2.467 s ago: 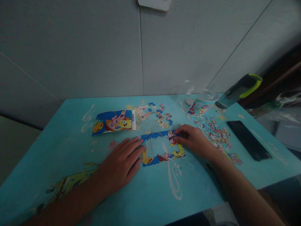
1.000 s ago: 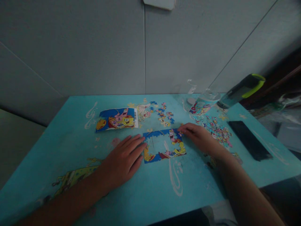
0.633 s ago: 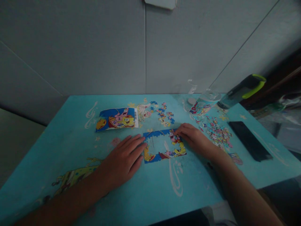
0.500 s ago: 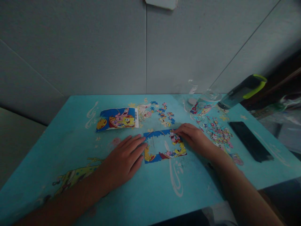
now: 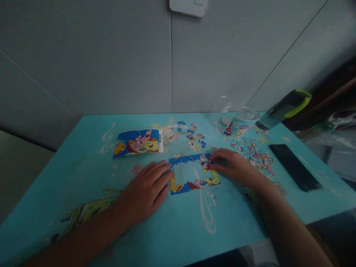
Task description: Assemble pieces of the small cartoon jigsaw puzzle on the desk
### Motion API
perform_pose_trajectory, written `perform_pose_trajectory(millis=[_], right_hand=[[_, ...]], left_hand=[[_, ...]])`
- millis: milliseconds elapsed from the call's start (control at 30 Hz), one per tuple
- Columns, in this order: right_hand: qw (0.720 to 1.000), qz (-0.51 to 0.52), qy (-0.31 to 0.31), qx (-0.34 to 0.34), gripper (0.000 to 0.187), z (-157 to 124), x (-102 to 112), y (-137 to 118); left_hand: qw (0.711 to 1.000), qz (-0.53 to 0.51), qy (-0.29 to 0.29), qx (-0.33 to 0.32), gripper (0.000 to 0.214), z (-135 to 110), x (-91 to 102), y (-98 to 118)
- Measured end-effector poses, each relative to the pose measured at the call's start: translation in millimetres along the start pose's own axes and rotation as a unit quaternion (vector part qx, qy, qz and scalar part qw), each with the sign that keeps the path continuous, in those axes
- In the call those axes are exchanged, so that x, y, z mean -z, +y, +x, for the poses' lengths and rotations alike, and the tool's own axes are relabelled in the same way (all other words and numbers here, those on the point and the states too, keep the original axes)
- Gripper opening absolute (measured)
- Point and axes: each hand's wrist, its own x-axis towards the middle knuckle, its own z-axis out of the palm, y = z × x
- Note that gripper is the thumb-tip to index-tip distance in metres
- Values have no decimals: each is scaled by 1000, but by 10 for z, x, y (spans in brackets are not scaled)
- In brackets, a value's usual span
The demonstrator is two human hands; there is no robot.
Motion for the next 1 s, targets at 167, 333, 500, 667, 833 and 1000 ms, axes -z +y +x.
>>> perform_pose_trajectory(millis=[167,333,500,667,833,1000], right_hand=[[1000,11,-6,12,13,12,-1,-43],[1000,12,-4,11,14,0,-20,-13],[1000,9,18,-18,17,-6,-31,30],[998,-6,26,-53,12,-2,-34,53],[999,6,20,-50,9,2,-48,58],[999,3,15,-43,10,6,-40,47]], left_hand=[[1000,-1,-2,4,45,-9,-6,0],[1000,0,-13,6,44,-7,12,2],[1000,8,-13,-1,44,0,13,-1],[1000,17,-17,-6,44,-9,-11,-13],[1000,21,-15,-7,44,-12,-8,-14],[1000,19,-9,-6,42,-6,7,-1]])
